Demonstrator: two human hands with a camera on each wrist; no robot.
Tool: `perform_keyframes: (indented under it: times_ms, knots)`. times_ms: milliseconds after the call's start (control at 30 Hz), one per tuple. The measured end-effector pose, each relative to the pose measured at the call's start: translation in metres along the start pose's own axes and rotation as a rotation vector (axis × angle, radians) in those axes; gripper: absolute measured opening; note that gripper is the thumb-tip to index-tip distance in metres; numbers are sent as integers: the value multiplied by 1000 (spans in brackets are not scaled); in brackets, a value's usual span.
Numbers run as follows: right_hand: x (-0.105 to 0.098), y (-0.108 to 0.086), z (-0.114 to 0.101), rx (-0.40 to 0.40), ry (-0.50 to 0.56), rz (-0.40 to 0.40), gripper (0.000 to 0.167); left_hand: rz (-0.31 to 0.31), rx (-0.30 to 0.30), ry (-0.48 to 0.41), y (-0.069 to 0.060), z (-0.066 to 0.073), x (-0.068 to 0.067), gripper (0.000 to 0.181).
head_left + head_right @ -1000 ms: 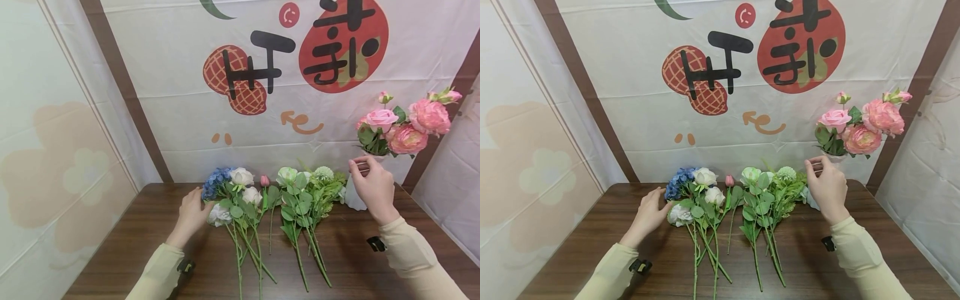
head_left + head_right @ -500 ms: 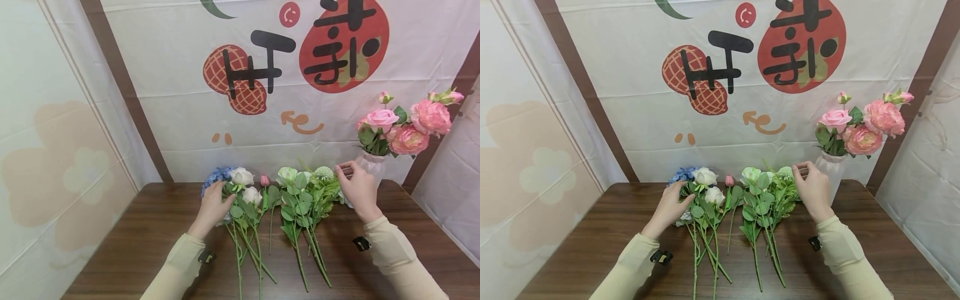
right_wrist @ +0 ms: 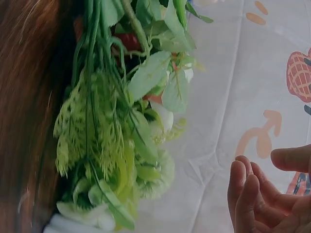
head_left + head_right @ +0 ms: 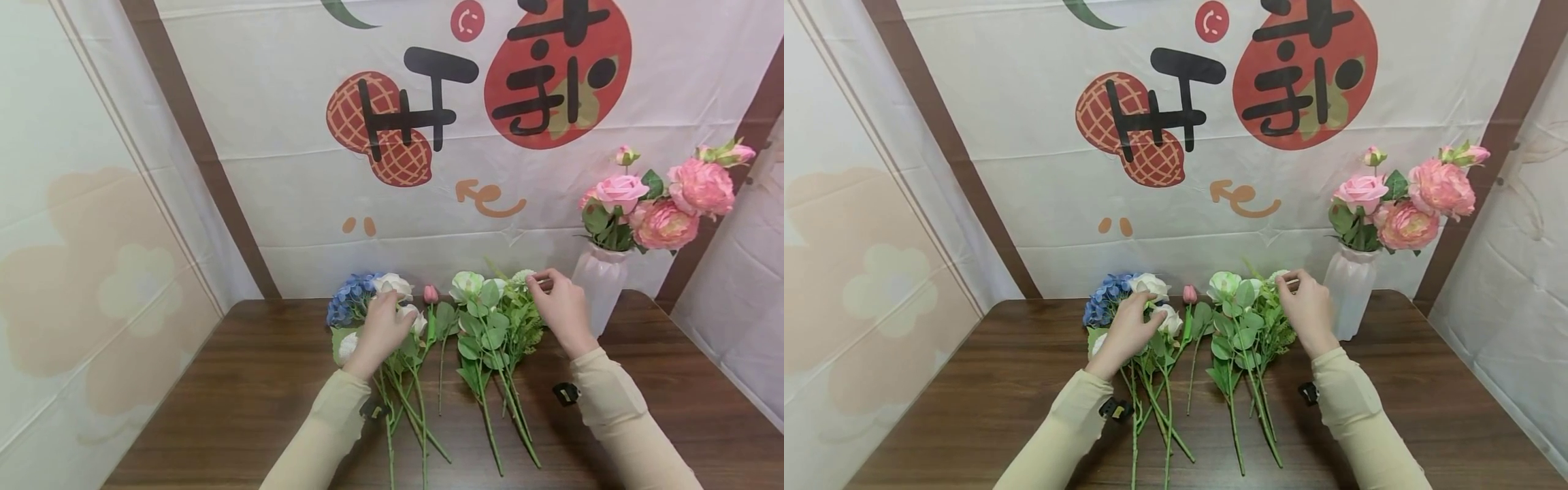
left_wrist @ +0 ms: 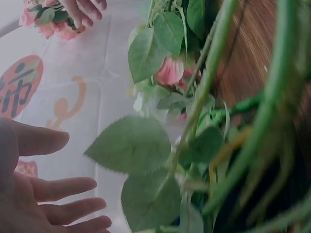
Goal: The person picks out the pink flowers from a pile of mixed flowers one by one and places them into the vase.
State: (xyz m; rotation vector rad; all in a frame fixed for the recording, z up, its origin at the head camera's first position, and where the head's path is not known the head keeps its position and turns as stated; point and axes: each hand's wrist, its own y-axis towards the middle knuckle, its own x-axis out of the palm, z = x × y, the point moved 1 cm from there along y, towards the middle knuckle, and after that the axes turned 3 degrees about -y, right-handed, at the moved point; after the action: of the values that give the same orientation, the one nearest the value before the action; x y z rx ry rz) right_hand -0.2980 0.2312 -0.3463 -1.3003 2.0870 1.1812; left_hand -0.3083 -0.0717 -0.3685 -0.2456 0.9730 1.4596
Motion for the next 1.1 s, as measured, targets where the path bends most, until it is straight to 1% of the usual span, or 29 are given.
perform_keyframes:
  times_ms: [167, 300, 367, 467, 533, 600, 700, 767, 900, 1033, 1100]
  knots:
    - [9, 1, -4, 29, 21, -25, 45, 27, 18, -49, 9, 4, 13, 33]
    - [15, 0, -9, 28, 41, -42, 45, 19, 7, -98, 12, 9, 20, 29]
    - [17, -1, -11, 27, 50, -47, 44, 18, 3, -101, 14, 11, 23, 28]
    - [21, -1, -13, 26, 67, -49, 43, 28, 16, -73, 16, 13, 27, 26]
    - [23, 0, -15, 24, 75, -48, 42, 29, 14, -71, 17, 15, 29, 25]
    - [25, 1, -17, 20, 87, -46, 41, 18, -1, -74, 19, 16, 31, 25]
    - [27, 2, -20, 25, 97, -47, 41, -14, -38, -105, 20, 18, 34, 24]
    - [29, 3, -22, 33, 104, -50, 42, -33, -59, -105, 22, 19, 36, 24]
    - [31, 4, -24, 44, 111, -55, 44, -74, -96, -66, 27, 18, 43, 26]
    - [33, 4, -25, 40, 109, -50, 42, -120, -128, -24, 35, 15, 52, 28]
    - [34, 4, -26, 33, 103, -46, 41, -129, -125, 18, 39, 13, 57, 26]
